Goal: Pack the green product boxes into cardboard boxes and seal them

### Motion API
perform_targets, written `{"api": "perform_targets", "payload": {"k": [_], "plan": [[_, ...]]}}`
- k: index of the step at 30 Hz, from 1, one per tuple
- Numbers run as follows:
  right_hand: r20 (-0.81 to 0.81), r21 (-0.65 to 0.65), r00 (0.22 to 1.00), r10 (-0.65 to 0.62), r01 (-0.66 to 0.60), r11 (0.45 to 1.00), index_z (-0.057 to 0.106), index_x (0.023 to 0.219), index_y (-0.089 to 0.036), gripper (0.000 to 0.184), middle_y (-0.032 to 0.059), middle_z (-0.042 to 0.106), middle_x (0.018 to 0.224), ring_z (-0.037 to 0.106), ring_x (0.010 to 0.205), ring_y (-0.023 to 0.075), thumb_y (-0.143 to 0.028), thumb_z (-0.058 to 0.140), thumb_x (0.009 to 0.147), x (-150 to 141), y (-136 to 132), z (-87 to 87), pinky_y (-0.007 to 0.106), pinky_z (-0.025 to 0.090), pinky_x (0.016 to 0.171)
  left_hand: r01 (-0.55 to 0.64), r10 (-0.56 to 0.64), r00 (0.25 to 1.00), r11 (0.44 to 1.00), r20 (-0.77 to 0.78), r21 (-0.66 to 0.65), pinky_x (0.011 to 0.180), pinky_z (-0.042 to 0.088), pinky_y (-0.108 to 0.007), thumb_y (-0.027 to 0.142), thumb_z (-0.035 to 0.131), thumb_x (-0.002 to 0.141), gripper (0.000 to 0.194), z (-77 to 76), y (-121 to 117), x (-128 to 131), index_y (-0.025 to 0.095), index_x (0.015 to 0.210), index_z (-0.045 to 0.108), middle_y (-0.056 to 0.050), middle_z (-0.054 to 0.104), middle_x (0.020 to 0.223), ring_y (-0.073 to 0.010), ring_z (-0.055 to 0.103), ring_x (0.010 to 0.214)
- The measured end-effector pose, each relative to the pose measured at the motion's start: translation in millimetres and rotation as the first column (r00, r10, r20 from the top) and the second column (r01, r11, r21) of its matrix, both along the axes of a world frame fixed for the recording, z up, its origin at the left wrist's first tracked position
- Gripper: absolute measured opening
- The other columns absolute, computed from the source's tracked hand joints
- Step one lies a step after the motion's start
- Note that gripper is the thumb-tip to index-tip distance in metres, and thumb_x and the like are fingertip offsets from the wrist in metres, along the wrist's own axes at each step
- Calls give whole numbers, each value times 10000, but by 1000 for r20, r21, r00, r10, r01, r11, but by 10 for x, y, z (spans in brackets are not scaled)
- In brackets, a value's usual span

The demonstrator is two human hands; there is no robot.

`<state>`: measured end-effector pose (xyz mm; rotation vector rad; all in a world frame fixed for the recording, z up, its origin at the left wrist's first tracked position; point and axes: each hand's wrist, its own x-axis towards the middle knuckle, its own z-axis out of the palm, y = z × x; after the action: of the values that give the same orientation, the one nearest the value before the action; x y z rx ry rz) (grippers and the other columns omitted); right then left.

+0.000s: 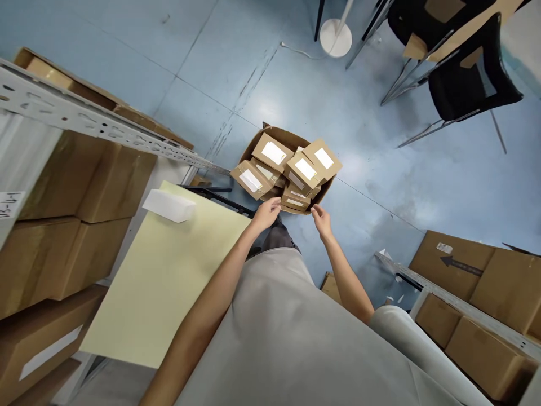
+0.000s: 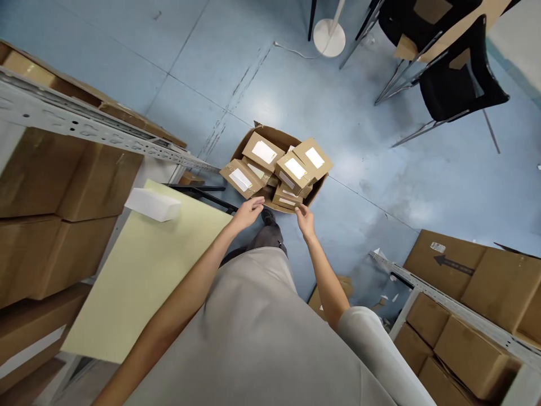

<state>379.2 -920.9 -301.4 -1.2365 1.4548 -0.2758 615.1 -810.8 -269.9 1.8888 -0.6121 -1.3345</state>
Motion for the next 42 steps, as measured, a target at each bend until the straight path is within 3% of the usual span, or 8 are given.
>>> {"api": "perform_targets", "payload": {"k": [5,11,17,24,28,33,38,42], "plan": [[42,48,989,143,-145,988,808,1215,-184,653,210,816,1426,748,1380,365,-746,755,886,310,75,-49,574,544,1255,-216,217,975,976,-34,38,1220,594,-530,288,680,970,372,114,626,-27,188,1313,783,-175,827,1379,-304,786,1326],[128,59,912,389,-399,915,829,1134,-203,659,188,849,1338,765,1328,364,-794,760,850,828,63,83,548,574,1207,-436,436,899,900,-31,11,1230,583,-530,447,701,984,319,490,1277,-54,201,1158,803,-161,845,1315,-316,791,1294],[249,20,748,615,-639,769,807,1226,-190,674,180,857,1306,789,1270,353,-761,751,872,1324,345,435,515,596,1167,-642,639,767,763,-59,-76,1243,572,-538,596,749,940,399,804,1840,-225,220,1067,798,-156,853,1287,-334,791,1286],[370,-45,476,798,-848,527,806,1212,-215,672,173,863,1282,805,1213,331,-808,755,900,1707,1324,961,506,620,1124,-785,782,606,558,-146,-268,1253,565,-533,593,798,922,370,1204,2640,-628,237,1019,781,-153,834,1359,-331,762,1360],[396,-102,254,883,-943,317,803,1243,-234,649,172,856,1317,809,1210,325,-795,767,919,1759,2103,1272,526,617,1136,-855,883,445,367,-152,-367,1261,559,-534,564,779,934,328,1365,3338,-1064,251,1032,798,-142,831,1371,-324,763,1359],[380,-149,-55,923,-989,2,804,1266,-263,609,158,851,1351,812,1243,334,-781,755,951,1617,3258,1524,548,622,1144,-899,975,84,-16,-207,-438,1231,587,-534,601,803,900,363,1350,4271,-1803,253,1007,799,-135,855,1301,-342,779,1337],[344,-155,-388,855,-922,-356,813,1223,-255,606,166,860,1317,818,1224,356,-782,777,924,1287,4501,1548,579,632,1130,-801,943,-237,-326,-234,-503,1185,611,-512,598,801,901,399,1294,5105,-2562,237,1070,813,-146,859,1265,-331,805,1271],[325,-144,-627,708,-773,-618,821,1223,-259,609,161,861,1312,818,1231,368,-784,787,915,940,5425,1587,589,631,1147,-642,800,-557,-585,-222,-496,1150,625,-531,603,788,907,408,1223,5629,-3253,233,1076,814,-142,863,1217,-331,815,1193]]}}
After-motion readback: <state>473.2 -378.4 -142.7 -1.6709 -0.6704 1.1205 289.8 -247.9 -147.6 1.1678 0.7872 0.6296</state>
